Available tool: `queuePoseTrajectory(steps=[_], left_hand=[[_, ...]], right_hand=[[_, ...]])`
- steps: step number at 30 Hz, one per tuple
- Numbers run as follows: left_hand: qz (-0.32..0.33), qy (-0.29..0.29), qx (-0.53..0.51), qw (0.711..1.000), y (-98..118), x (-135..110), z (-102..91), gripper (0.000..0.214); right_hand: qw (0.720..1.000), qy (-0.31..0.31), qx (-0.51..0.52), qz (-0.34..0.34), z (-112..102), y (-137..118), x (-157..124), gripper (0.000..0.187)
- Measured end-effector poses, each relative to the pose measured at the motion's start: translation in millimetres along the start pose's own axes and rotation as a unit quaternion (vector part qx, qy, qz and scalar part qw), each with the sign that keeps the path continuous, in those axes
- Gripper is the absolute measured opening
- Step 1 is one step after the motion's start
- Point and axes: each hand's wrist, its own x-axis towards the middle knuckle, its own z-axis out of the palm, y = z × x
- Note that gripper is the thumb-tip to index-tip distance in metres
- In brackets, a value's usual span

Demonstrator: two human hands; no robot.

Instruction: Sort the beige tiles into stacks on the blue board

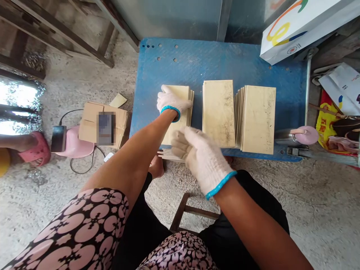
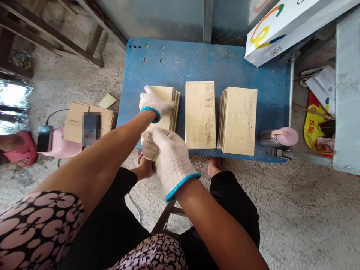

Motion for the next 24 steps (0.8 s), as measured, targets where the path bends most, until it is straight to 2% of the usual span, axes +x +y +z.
queuePoseTrajectory(steps=[3, 7, 9, 12, 15, 16, 18, 21, 24], left_hand=[[-0.004, -0.001, 0.002, 1.000, 4, 0, -0.3, 0.117], [-0.008, -0.017, -0.018, 1.000, 3, -1, -2.7, 0.131], [-0.004, -0.023, -0.036, 0.999, -4, -6, -7.5, 0.128], [0.011, 0.013, -0.070, 0.997, -25, -25, -21.2, 0.112], [-0.013, 0.081, -0.089, 0.993, -58, -57, -35.7, 0.091], [-0.043, 0.102, -0.088, 0.990, -70, -71, -38.4, 0.083], [-0.104, 0.108, -0.087, 0.985, -94, -101, -37.5, 0.074], [-0.146, 0.104, -0.065, 0.982, -124, -150, -20.3, 0.068], [-0.179, 0.052, -0.045, 0.981, -146, -187, 6.3, 0.065]], right_hand=[[0.999, 0.008, 0.012, -0.041, -4, -23, -1, 0.012], [0.997, 0.009, 0.001, -0.079, -7, -46, -4, 0.010], [0.996, 0.001, -0.001, -0.089, -7, -53, -6, 0.010], [0.995, -0.008, 0.003, -0.095, -8, -56, -9, 0.011], [0.995, -0.023, -0.005, -0.099, -8, -56, -12, 0.017], [0.994, -0.029, -0.009, -0.101, -8, -55, -12, 0.019], [0.994, -0.033, -0.013, -0.105, -8, -55, -14, 0.022], [0.994, -0.031, -0.012, -0.103, -7, -57, -18, 0.024], [0.995, -0.030, -0.008, -0.097, -7, -59, -23, 0.023]])
